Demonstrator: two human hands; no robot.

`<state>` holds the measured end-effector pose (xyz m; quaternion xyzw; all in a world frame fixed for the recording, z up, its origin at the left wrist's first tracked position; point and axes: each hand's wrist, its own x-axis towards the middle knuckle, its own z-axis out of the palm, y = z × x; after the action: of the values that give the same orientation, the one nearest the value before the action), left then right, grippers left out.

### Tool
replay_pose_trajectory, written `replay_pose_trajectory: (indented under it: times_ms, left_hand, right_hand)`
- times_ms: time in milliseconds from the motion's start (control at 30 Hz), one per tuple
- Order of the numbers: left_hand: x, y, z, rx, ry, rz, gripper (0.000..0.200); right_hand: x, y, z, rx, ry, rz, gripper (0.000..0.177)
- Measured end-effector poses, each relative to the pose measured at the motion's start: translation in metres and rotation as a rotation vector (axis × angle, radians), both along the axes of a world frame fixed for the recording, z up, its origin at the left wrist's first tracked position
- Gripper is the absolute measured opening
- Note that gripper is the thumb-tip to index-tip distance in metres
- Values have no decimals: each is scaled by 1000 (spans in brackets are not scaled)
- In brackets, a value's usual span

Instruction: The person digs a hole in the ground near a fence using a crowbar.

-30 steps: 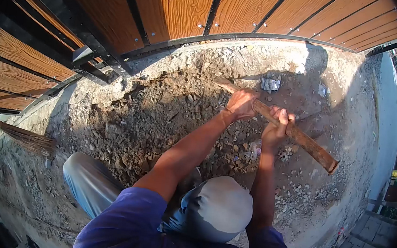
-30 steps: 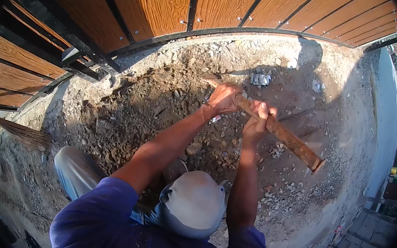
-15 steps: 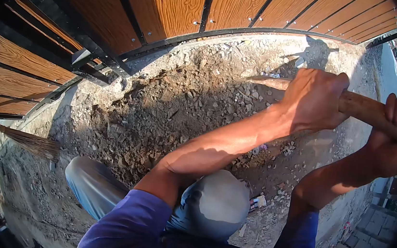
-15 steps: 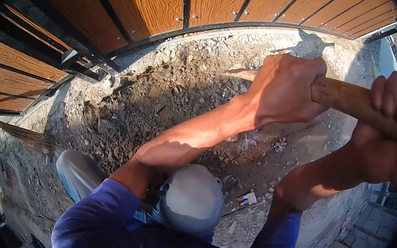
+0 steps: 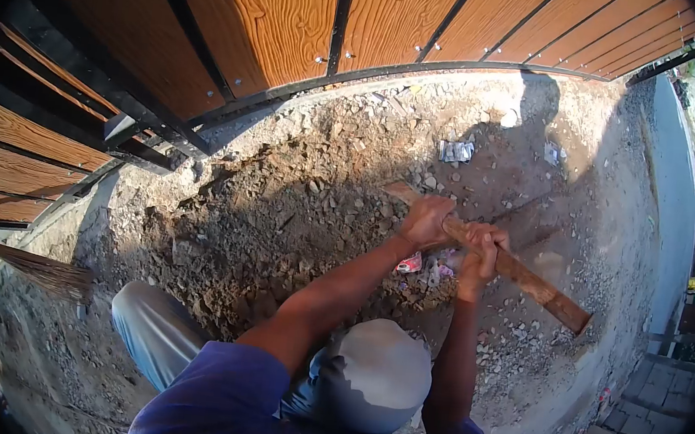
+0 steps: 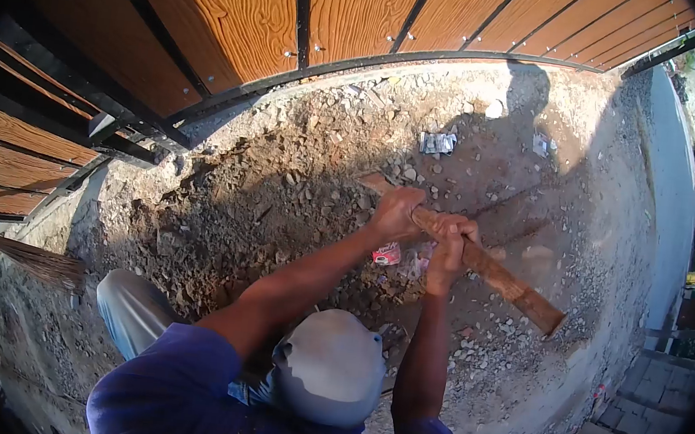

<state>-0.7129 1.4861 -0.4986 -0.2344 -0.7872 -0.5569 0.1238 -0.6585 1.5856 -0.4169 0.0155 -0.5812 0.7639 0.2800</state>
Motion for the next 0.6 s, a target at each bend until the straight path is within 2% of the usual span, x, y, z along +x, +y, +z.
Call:
replay_pose_trajectory:
  times_ms: [67,100,167,233,333,433,500,533,567,600]
  left_hand:
    - [39,-3,0,-65,-55,-20,23]
    - [42,-7,4,-63,-33,-12,23]
    - [61,-24,8,-120,-105,-264,20]
    - [58,-32,41,-141,-146,-273,20]
    - [26,-44,101,-53,-40,-80,24]
    - [-36,-70,137,-87,126,50,24]
    - [-84,-86,103,-97,185,133,25]
    - [-102,-93,65,-84,85,134,24]
    - [-111,-102,25,-81,-21,129,24]
    - [-108,-106,7,-161,141,119,26]
  right_hand:
    - [66,6,-1,-36,-105,18,14]
    - [68,0,8,-24,-129,18,15]
    - [74,-4,19,-25,-87,63,15]
    - [67,-15,51,-25,-45,111,16]
    - [19,-35,128,-10,52,175,16]
    - [-33,-49,138,38,179,217,16]
    - [-68,-71,96,-4,165,193,14]
    - [-92,-76,44,46,83,130,16]
    - [-99,-77,15,376,6,118,18]
    - [-88,-90,-8,218,87,73,20]
